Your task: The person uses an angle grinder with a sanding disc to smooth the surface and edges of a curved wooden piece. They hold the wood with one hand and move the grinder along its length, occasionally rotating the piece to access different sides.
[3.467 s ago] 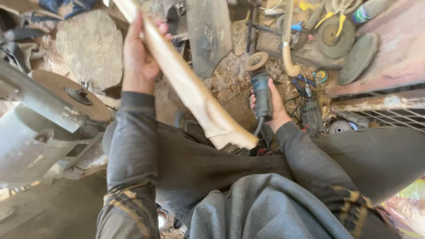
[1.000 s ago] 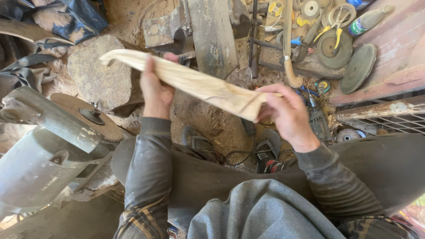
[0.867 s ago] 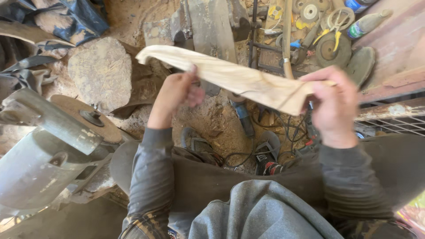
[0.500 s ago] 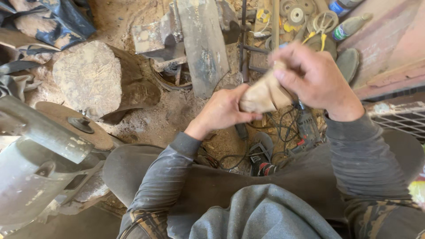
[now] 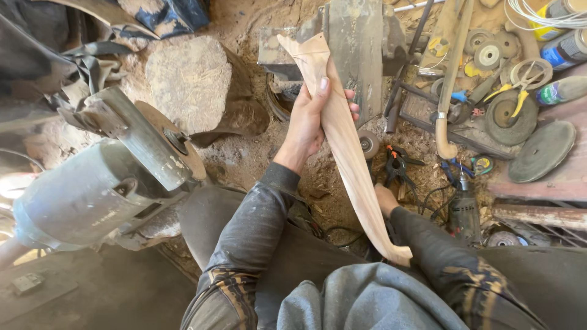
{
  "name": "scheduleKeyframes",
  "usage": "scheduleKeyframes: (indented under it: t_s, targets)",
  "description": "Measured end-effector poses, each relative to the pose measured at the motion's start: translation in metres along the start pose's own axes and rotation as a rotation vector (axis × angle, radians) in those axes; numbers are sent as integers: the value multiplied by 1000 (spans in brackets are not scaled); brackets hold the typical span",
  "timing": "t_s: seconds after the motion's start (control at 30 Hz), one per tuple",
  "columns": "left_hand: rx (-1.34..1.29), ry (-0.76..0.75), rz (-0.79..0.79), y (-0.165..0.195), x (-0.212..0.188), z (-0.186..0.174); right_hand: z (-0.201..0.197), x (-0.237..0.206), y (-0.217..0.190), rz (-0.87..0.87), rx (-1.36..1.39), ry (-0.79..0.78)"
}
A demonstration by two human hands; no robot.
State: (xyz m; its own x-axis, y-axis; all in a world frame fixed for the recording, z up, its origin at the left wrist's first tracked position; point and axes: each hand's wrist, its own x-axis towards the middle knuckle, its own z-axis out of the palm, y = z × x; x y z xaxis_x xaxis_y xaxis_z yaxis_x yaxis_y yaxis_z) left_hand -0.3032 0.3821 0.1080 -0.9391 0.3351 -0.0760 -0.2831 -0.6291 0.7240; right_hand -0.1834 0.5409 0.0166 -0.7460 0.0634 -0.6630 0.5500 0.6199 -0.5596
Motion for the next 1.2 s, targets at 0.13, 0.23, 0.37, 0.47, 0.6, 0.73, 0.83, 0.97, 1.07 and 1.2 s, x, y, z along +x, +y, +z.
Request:
scheduleKeyframes:
  t_s: [0.13,0.23,0.37,0.47,0.6,0.73,0.83,0.97,1.07,1.2]
  targets:
    - [-63,-9,-13,10,-4,-1,4,-2,-27,33,46,63]
    - [-62,40,8,17,-5,-11,8,-1,-39,-48,136,64]
    - [-98,84,48,31,-2,-32,14,4,-38,126,804,-190]
    - [-52,80,100,37,3,-45,0,5,-32,249,860,-281]
    - [145,82,127,41,9,-50,-53,-9,-15,266,784,-209]
    - [181,-14,55,41,12,-44,-133,-56,5,116,589,-5]
    - [138,-60,2,35,16,-33,-180,-96,24,-167,615,157]
    - [229,42,29,28,16,-18,-200,-99,42,-732,950,97]
    - [123,59,6,27,12,-8,-213,-84,51,-849,1029,-35]
    - [55,114,-82,25,6,0,-230,-53,62,-779,1225,-372]
